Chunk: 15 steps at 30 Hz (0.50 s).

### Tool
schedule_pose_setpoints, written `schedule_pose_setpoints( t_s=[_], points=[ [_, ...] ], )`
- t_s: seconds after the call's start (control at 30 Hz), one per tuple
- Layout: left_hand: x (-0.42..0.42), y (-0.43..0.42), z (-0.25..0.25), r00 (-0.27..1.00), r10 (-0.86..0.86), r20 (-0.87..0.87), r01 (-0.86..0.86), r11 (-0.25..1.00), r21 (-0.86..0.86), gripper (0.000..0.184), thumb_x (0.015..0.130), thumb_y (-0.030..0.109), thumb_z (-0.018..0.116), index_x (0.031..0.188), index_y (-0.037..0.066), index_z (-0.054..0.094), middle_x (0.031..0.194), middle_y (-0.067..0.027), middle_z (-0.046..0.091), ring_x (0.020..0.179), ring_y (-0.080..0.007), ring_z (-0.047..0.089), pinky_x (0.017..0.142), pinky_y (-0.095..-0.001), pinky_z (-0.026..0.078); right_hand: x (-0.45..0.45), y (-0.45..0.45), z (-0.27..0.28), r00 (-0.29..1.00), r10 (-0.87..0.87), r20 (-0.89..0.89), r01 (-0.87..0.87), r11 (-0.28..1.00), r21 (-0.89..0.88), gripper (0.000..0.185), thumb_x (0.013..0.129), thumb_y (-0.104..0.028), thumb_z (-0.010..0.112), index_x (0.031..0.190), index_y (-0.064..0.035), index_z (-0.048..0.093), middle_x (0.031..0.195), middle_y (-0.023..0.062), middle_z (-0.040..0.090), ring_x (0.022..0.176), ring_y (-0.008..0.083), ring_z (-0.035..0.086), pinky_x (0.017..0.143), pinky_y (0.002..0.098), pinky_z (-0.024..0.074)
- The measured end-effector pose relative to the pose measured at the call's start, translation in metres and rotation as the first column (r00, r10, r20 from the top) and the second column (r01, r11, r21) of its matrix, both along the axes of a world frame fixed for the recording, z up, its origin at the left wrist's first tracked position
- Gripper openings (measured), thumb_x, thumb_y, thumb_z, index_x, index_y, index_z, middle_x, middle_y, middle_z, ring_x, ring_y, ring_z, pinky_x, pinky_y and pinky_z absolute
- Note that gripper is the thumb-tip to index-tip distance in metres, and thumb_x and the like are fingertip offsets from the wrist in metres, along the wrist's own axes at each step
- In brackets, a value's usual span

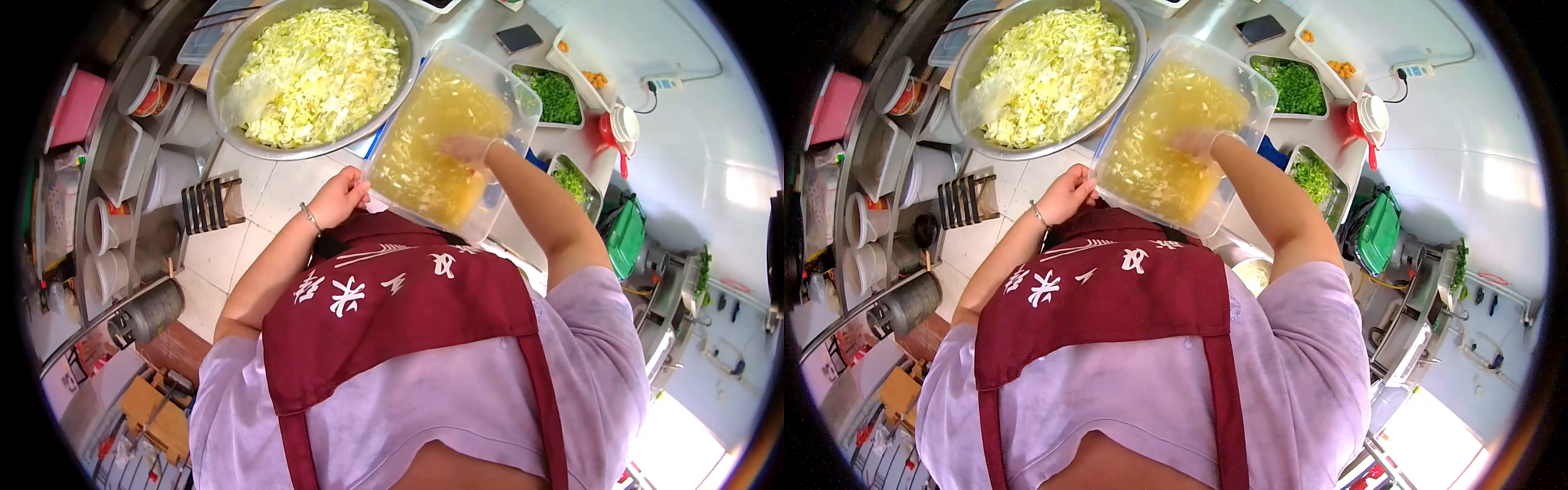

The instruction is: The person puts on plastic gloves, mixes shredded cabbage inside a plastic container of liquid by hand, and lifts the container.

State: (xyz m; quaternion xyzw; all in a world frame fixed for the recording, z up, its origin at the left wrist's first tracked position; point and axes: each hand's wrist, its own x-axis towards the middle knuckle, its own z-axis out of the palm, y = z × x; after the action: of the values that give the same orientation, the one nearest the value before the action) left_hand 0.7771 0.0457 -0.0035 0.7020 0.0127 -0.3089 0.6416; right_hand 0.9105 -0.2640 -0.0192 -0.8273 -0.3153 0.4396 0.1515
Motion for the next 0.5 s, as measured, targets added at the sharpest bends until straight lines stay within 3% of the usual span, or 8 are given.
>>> schedule_pose_setpoints(
  t_s=[0.03,0.13,0.27,0.33,0.37,0.4,0.47,0.5],
  points=[
    [0.0,0.0,0.0,1.0,-0.012,-0.009,0.012,1.0,0.01,0.017,0.094,0.016,0.045,0.099,0.001,0.044,0.081,-0.005,0.056,0.072,-0.0102,0.055,0.067,-0.023,0.048,-0.004,0.0,-0.006,0.851,0.414,0.324,-0.44,0.898,0.008,0.061,0.076,-0.014,0.062,0.131,-0.0144,0.038,0.131,0.0171,0.041,0.118,0.0332,0.04,0.087,0.0448,0.0449],
    [0.0,0.0,-0.001,1.0,-0.017,-0.009,0.017,1.0,0.015,0.017,0.094,0.016,0.044,0.099,0.0,0.044,0.081,-0.0051,0.056,0.071,-0.0105,0.055,0.067,-0.0232,0.048,-0.022,0.016,-0.006,0.98,0.16,-0.12,-0.155,0.987,0.053,0.071,0.072,-0.012,0.067,0.134,-0.0121,0.033,0.135,0.017,0.036,0.121,0.0329,0.036,0.087,0.0468,0.0452],
    [0.0,0.0,0.002,1.0,-0.014,-0.014,0.014,1.0,0.017,0.017,0.094,0.016,0.044,0.099,0.0,0.044,0.081,-0.0052,0.056,0.071,-0.0109,0.055,0.067,-0.0236,0.047,-0.041,0.034,-0.028,0.964,0.052,-0.262,-0.026,0.995,0.1,0.081,0.063,0.002,0.069,0.134,-0.0099,0.031,0.124,0.0195,0.044,0.116,0.0356,0.042,0.099,0.0379,0.0347],
    [0.0,0.0,0.002,1.0,-0.01,-0.026,0.01,1.0,0.005,0.017,0.094,0.016,0.044,0.099,0.0,0.044,0.081,-0.0053,0.056,0.071,-0.011,0.054,0.067,-0.0237,0.047,-0.05,0.047,-0.01,0.879,0.453,0.145,-0.474,0.862,0.181,0.076,0.063,0.0,0.07,0.131,-0.0078,0.035,0.124,0.0196,0.044,0.116,0.0355,0.043,0.097,0.0381,0.0366],
    [0.0,0.0,0.002,1.0,-0.011,-0.027,0.011,1.0,0.006,0.017,0.094,0.016,0.044,0.099,0.0,0.044,0.081,-0.0053,0.056,0.071,-0.011,0.054,0.067,-0.0237,0.047,-0.056,0.059,0.0,0.88,0.453,0.144,-0.473,0.862,0.182,0.076,0.063,0.0,0.07,0.131,-0.0078,0.035,0.124,0.0196,0.044,0.116,0.0355,0.043,0.097,0.0381,0.0366],
    [-0.001,0.0,0.002,1.0,-0.008,-0.026,0.008,1.0,0.001,0.017,0.094,0.016,0.044,0.099,0.0,0.044,0.081,-0.0053,0.056,0.07,-0.0109,0.054,0.066,-0.0236,0.047,-0.062,0.075,0.015,0.96,0.049,-0.277,-0.029,0.997,0.076,0.073,0.064,-0.001,0.069,0.129,-0.0068,0.036,0.125,0.0198,0.044,0.116,0.0355,0.042,0.097,0.0379,0.0368],
    [0.0,-0.001,0.002,1.0,-0.006,-0.027,0.006,1.0,-0.004,0.017,0.094,0.016,0.044,0.099,0.0,0.044,0.08,-0.0053,0.056,0.07,-0.0109,0.054,0.066,-0.0234,0.047,-0.065,0.079,0.007,0.716,-0.399,-0.572,0.351,0.915,-0.199,0.07,0.065,-0.002,0.068,0.128,-0.0057,0.037,0.125,0.0201,0.044,0.117,0.0356,0.041,0.096,0.0376,0.037],
    [-0.001,-0.001,0.003,1.0,-0.011,-0.015,0.012,1.0,0.003,0.017,0.094,0.016,0.044,0.099,0.0,0.044,0.08,-0.0053,0.056,0.07,-0.0108,0.054,0.066,-0.0234,0.047,-0.065,0.073,-0.017,0.949,0.013,-0.316,0.009,0.998,0.068,0.067,0.068,-0.004,0.066,0.128,-0.005,0.037,0.124,0.0195,0.044,0.115,0.0343,0.043,0.095,0.0373,0.0379]
  ],
)
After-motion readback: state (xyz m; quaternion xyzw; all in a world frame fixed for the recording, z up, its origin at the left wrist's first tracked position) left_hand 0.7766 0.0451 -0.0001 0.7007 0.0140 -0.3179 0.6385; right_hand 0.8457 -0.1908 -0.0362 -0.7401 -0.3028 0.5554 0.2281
